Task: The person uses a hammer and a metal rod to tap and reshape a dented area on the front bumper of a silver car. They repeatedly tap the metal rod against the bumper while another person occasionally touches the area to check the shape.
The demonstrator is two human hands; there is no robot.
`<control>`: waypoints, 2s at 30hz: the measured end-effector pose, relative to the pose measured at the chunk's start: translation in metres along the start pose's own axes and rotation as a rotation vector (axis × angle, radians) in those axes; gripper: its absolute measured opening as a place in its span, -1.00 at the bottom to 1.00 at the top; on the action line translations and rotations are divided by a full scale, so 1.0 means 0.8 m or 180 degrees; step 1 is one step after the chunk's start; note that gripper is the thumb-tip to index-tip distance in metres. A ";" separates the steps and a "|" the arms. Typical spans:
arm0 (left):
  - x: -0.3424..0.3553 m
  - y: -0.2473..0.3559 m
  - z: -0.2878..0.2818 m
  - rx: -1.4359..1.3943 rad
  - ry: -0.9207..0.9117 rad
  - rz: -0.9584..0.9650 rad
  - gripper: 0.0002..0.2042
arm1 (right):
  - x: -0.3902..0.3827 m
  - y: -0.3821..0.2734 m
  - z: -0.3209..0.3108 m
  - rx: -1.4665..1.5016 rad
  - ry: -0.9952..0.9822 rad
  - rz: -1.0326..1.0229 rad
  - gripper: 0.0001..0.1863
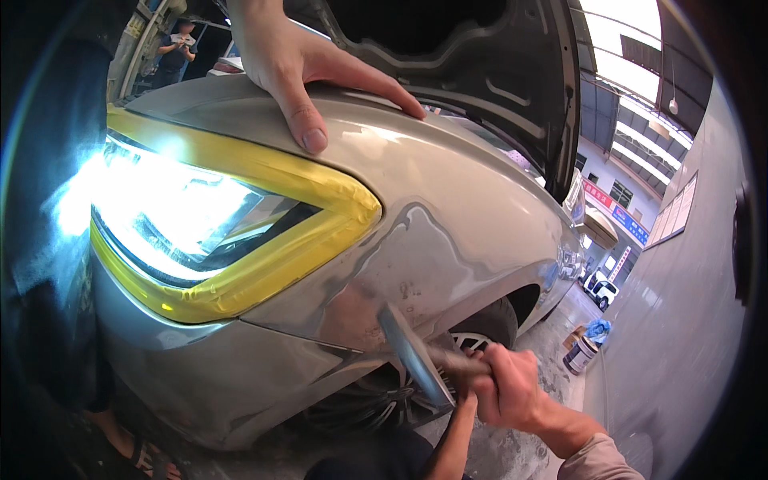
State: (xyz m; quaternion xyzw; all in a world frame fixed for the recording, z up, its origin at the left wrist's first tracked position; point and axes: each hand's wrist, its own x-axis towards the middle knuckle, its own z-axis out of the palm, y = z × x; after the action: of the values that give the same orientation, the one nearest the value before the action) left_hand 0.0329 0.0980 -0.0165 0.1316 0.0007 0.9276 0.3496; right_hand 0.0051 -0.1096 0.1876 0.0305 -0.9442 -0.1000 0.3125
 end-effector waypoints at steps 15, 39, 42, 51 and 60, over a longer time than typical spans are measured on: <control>0.008 0.044 0.028 -0.0407 0.0310 -0.0193 -0.68 | 0.018 0.000 -0.023 -0.0087 0.0129 0.0613 -0.83; -0.018 0.096 0.072 0.1118 0.1220 0.0020 -0.71 | -0.129 0.074 0.010 0.0834 0.0761 0.1861 -0.80; -0.021 0.088 0.077 0.1012 0.1484 0.0333 -0.72 | -0.223 0.121 0.039 0.0985 0.0775 0.2764 -0.79; -0.023 0.086 0.055 0.0941 0.1185 0.0154 -0.71 | -0.357 0.204 0.149 0.2315 0.0338 0.2637 -0.53; -0.016 0.083 0.083 0.0403 0.1204 0.0131 -0.63 | -0.344 0.236 0.137 0.2094 0.0524 0.2403 -0.58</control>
State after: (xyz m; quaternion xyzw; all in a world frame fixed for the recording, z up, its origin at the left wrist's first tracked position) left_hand 0.0149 0.0334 0.0510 -0.0232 0.1220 0.9408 0.3153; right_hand 0.1618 0.1266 -0.0201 -0.2083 -0.8431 0.3253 0.3741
